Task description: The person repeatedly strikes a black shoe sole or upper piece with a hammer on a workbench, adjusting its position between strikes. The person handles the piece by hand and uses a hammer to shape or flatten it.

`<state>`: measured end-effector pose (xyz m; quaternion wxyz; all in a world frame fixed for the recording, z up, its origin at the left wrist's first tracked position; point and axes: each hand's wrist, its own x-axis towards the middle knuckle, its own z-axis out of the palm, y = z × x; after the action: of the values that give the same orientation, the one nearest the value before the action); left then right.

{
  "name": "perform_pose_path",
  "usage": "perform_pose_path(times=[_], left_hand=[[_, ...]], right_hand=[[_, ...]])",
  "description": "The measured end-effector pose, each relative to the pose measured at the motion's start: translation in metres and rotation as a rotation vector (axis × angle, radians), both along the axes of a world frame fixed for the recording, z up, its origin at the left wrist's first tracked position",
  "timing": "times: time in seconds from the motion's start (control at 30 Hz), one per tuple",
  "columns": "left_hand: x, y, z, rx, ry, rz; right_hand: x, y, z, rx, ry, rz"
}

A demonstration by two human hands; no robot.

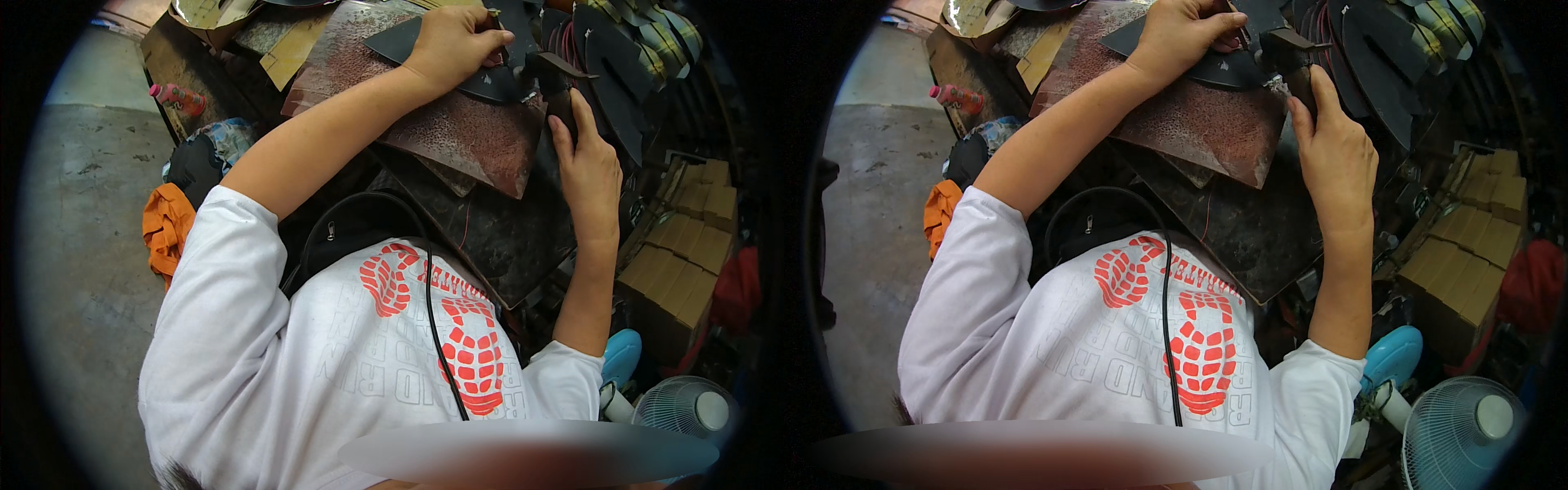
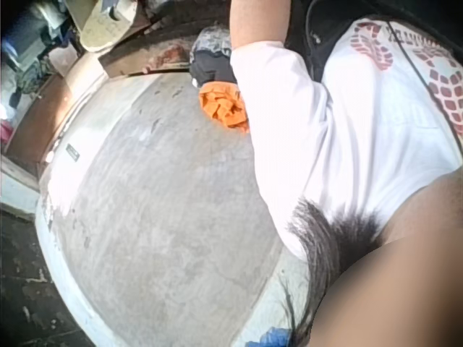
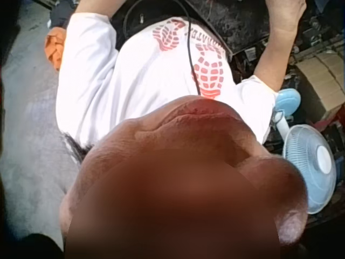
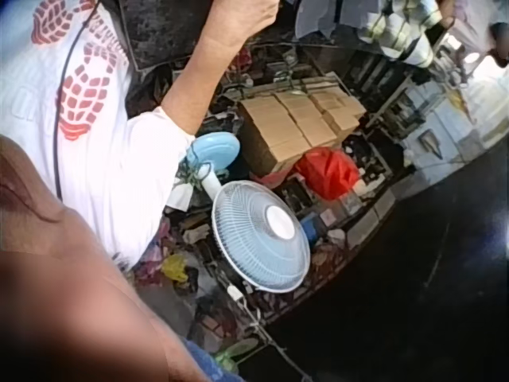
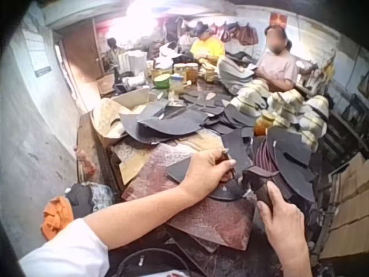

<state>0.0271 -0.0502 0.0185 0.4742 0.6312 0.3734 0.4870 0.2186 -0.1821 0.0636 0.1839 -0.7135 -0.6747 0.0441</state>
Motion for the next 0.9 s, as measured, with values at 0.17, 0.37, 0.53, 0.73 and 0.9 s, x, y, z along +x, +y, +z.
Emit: perform_pose_path(times=[0.17, 0.37, 0.53, 0.73, 0.9], left_hand=[[-0.008, 0.001, 0.018, 0.484, 0.258, -0.022], [-0.019, 0.013, 0.048, 0.722, 0.404, -0.196], [-0.039, 0.014, 0.086, 0.831, 0.237, -0.115], [-0.065, 0.021, 0.128, 0.433, -0.148, -0.119], [-0.026, 0.022, 0.078, 0.674, 0.433, -0.220]], right_hand=[[0.008, 0.001, 0.009, -0.170, 0.660, -0.110], [0.010, -0.017, 0.020, -0.053, 0.513, -0.173], [0.003, -0.026, 0.031, 0.111, 0.316, 0.002], [0.006, -0.049, 0.059, 0.472, 0.473, 0.047], [0.008, -0.055, 0.059, 0.521, 0.539, 0.062]])
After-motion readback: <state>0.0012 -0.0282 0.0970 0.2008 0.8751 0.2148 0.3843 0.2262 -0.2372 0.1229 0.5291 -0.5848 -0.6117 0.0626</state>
